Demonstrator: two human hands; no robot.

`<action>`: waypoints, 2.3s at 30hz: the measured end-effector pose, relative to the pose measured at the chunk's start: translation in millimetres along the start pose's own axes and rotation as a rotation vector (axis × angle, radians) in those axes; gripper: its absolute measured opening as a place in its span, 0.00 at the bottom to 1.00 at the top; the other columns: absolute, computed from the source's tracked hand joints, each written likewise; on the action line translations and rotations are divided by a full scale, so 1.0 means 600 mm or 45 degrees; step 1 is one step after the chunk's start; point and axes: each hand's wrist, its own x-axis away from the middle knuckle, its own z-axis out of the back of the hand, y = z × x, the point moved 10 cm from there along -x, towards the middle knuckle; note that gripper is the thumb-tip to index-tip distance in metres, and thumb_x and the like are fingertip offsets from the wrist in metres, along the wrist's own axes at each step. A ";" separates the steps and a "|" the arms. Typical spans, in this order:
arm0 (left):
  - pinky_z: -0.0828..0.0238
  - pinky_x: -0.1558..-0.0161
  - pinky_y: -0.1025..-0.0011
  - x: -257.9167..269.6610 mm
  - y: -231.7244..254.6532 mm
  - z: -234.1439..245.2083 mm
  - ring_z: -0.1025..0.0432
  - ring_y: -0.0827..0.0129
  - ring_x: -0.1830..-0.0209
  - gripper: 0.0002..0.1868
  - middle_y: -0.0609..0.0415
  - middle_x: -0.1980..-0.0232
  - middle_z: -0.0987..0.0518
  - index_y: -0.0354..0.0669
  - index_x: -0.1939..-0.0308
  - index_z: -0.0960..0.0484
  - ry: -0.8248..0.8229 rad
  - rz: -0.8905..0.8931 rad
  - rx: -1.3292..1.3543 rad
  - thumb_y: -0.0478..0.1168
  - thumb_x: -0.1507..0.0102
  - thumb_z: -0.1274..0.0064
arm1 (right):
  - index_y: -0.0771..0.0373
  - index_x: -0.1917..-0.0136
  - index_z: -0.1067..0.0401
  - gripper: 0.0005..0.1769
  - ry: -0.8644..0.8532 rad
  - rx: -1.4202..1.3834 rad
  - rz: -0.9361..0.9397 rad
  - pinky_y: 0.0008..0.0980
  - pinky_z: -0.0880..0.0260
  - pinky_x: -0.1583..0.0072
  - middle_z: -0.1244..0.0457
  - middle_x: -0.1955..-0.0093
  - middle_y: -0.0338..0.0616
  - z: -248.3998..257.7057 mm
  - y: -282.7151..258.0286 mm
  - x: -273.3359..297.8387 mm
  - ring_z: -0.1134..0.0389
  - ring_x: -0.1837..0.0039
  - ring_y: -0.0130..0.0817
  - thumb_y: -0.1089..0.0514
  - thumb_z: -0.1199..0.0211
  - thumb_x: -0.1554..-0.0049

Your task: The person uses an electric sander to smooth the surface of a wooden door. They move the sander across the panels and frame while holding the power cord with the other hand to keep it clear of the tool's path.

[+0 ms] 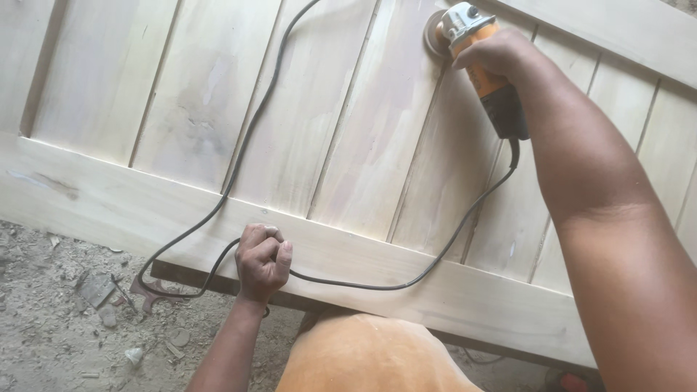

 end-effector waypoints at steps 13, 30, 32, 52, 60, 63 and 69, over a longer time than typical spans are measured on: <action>0.28 0.57 0.64 -0.004 -0.002 -0.006 0.27 0.61 0.59 0.14 0.53 0.67 0.23 0.42 0.78 0.25 0.008 0.024 -0.011 0.42 0.38 0.47 | 0.65 0.39 0.26 0.34 0.022 -0.033 -0.055 0.44 0.29 0.43 0.32 0.46 0.57 0.060 0.053 -0.044 0.28 0.46 0.46 0.50 0.22 0.56; 0.29 0.60 0.64 0.003 -0.001 -0.001 0.27 0.59 0.60 0.17 0.53 0.66 0.21 0.40 0.83 0.30 -0.008 0.018 -0.025 0.38 0.41 0.43 | 0.72 0.44 0.27 0.36 -0.102 -0.011 -0.107 0.39 0.26 0.53 0.32 0.51 0.57 -0.035 0.140 0.088 0.28 0.53 0.43 0.49 0.21 0.59; 0.29 0.60 0.64 0.004 0.003 0.001 0.27 0.59 0.60 0.19 0.53 0.66 0.21 0.40 0.84 0.32 0.007 -0.003 -0.026 0.38 0.41 0.42 | 0.70 0.46 0.24 0.33 -0.119 -0.048 -0.039 0.37 0.28 0.54 0.31 0.52 0.55 -0.046 0.151 0.130 0.29 0.55 0.41 0.49 0.21 0.60; 0.30 0.62 0.64 0.005 -0.003 -0.005 0.28 0.62 0.62 0.20 0.54 0.66 0.21 0.41 0.85 0.32 -0.014 -0.001 -0.054 0.39 0.41 0.41 | 0.69 0.53 0.20 0.30 -0.209 0.104 0.006 0.37 0.28 0.55 0.29 0.59 0.54 -0.093 0.196 0.226 0.27 0.58 0.41 0.48 0.21 0.64; 0.30 0.62 0.66 0.001 -0.003 -0.011 0.27 0.62 0.62 0.20 0.55 0.66 0.21 0.42 0.85 0.31 -0.029 0.016 -0.078 0.39 0.41 0.42 | 0.67 0.47 0.22 0.34 -0.196 0.121 -0.025 0.39 0.28 0.53 0.30 0.54 0.56 -0.053 0.143 0.134 0.27 0.55 0.44 0.48 0.22 0.65; 0.30 0.62 0.65 -0.001 -0.004 -0.011 0.28 0.61 0.62 0.19 0.54 0.66 0.21 0.41 0.84 0.31 -0.043 0.016 -0.083 0.39 0.42 0.41 | 0.68 0.46 0.23 0.35 -0.164 0.090 -0.033 0.39 0.28 0.53 0.31 0.54 0.56 -0.032 0.136 0.108 0.28 0.55 0.44 0.48 0.22 0.63; 0.30 0.62 0.66 -0.002 -0.009 -0.017 0.28 0.62 0.61 0.17 0.54 0.67 0.22 0.42 0.83 0.30 -0.059 0.039 -0.107 0.39 0.42 0.42 | 0.69 0.45 0.24 0.35 -0.107 0.087 -0.023 0.39 0.28 0.52 0.31 0.52 0.56 0.010 0.124 0.047 0.28 0.53 0.45 0.48 0.21 0.62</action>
